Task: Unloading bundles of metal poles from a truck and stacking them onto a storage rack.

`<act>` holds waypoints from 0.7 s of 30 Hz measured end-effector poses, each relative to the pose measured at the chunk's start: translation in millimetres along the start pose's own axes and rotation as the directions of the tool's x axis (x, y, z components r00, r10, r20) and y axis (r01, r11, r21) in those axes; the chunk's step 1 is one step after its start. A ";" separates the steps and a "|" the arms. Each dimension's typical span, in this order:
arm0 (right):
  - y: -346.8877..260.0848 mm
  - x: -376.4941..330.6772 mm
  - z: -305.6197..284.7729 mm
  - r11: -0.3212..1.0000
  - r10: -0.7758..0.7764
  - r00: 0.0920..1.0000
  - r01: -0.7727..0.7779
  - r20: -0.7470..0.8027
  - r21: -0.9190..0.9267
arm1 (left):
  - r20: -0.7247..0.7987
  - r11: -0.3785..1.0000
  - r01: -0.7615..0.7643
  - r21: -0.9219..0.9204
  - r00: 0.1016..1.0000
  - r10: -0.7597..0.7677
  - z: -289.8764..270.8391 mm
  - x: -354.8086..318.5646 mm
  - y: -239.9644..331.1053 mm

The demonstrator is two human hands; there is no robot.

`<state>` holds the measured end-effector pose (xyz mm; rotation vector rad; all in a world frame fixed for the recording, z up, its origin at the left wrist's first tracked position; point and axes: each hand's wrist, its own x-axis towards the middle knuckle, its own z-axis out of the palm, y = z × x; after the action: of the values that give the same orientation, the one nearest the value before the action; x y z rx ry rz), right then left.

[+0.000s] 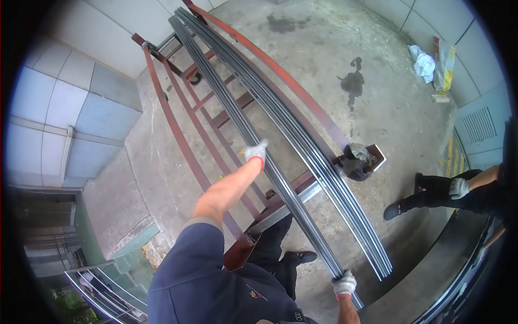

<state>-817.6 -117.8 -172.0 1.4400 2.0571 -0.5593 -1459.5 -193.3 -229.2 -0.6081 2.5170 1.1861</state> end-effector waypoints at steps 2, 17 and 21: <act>-26.0 3.1 -12.0 0.999 0.040 0.999 -0.040 0.001 -0.022 | 0.071 0.999 -0.014 -0.044 0.997 0.018 7.5 3.0 13.7; -49.9 -23.8 -41.4 0.944 0.183 0.707 0.068 -0.683 0.323 | 0.674 0.872 0.319 -0.373 0.739 0.018 31.4 17.1 32.9; 16.8 -32.7 12.6 0.604 0.772 0.431 -0.267 -0.467 0.751 | 0.751 0.873 0.353 -0.337 0.659 0.024 33.4 -21.9 8.0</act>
<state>-790.5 -143.1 -160.4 3.0547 1.7484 -0.2795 -1441.7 -157.2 -235.2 -0.3343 1.4576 1.5656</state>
